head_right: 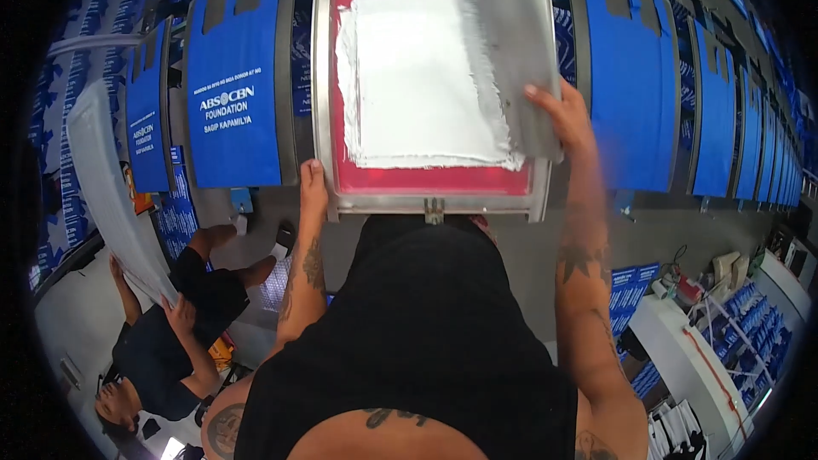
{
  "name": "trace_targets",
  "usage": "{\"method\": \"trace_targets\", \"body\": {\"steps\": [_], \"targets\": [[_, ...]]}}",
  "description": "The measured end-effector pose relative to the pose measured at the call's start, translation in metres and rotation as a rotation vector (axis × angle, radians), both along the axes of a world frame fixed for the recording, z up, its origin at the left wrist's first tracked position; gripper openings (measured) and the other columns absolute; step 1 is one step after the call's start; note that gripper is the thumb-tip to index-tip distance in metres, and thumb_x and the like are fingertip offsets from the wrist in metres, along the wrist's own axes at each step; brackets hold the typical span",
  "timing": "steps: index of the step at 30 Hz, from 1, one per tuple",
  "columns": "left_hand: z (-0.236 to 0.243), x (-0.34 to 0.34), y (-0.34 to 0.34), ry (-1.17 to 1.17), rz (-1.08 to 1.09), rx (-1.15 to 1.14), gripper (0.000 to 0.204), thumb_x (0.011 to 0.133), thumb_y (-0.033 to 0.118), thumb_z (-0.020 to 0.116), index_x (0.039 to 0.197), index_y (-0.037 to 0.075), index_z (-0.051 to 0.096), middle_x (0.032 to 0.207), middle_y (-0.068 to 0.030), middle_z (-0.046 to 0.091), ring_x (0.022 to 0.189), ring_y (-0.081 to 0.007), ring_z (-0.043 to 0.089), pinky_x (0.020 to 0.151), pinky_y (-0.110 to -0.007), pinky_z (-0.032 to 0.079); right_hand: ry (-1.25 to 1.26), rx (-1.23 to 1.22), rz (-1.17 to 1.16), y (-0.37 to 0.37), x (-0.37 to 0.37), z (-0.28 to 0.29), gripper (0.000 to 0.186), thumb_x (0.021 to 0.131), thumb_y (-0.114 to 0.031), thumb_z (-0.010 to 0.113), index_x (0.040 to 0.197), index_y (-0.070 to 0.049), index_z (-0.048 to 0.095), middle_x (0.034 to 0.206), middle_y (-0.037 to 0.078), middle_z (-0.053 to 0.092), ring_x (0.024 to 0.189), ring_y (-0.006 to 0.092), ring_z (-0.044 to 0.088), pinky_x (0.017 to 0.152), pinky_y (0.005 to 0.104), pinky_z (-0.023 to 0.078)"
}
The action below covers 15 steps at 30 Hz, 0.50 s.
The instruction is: The recorder is screen printing white ink onto blue fabrics at an industrial station using a squeegee and a printing press.
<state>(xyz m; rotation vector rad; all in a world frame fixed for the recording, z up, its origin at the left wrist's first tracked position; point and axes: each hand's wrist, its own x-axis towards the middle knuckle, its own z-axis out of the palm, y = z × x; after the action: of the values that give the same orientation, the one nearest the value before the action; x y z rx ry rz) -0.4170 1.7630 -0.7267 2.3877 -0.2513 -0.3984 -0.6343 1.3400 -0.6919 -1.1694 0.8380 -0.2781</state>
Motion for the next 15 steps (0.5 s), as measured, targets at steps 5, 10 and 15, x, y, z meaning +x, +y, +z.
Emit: {"method": "trace_targets", "body": {"steps": [5, 10, 15], "targets": [[0.032, 0.036, -0.047, -0.167, -0.082, -0.046, 0.032, 0.088, 0.019, 0.059, 0.112, -0.001, 0.054, 0.111, -0.0198, 0.056, 0.102, -0.0324, 0.055, 0.09, -0.039, 0.043, 0.409, -0.961, 0.636, -0.028, 0.117, 0.058, 0.039, 0.082, -0.04, 0.068, 0.113, -0.017, 0.064, 0.086, 0.009, 0.068, 0.085, 0.0267, 0.065, 0.077, 0.0406, 0.048], [0.072, 0.032, -0.15, -0.711, -0.666, 0.14, 0.057, 0.077, 0.009, 0.06, 0.13, 0.0, 0.044, 0.124, -0.0209, 0.049, 0.118, -0.0362, 0.044, 0.1, -0.047, 0.034, 0.258, -1.635, 0.521, 0.011, 0.117, -0.053, 0.038, 0.079, -0.014, 0.058, 0.117, -0.018, 0.059, 0.106, 0.003, 0.061, 0.089, 0.0277, 0.058, 0.077, 0.044, 0.045], [0.067, 0.008, -0.13, -0.619, -1.03, 0.288, 0.045, 0.07, 0.002, 0.063, 0.115, 0.003, 0.057, 0.107, -0.0122, 0.057, 0.102, -0.031, 0.052, 0.092, -0.043, 0.037, 0.223, -1.427, 0.54, 0.107, 0.023, -0.008, 0.043, 0.068, -0.009, 0.065, 0.111, -0.012, 0.063, 0.105, 0.003, 0.064, 0.088, 0.0245, 0.056, 0.079, 0.0406, 0.042]]}}
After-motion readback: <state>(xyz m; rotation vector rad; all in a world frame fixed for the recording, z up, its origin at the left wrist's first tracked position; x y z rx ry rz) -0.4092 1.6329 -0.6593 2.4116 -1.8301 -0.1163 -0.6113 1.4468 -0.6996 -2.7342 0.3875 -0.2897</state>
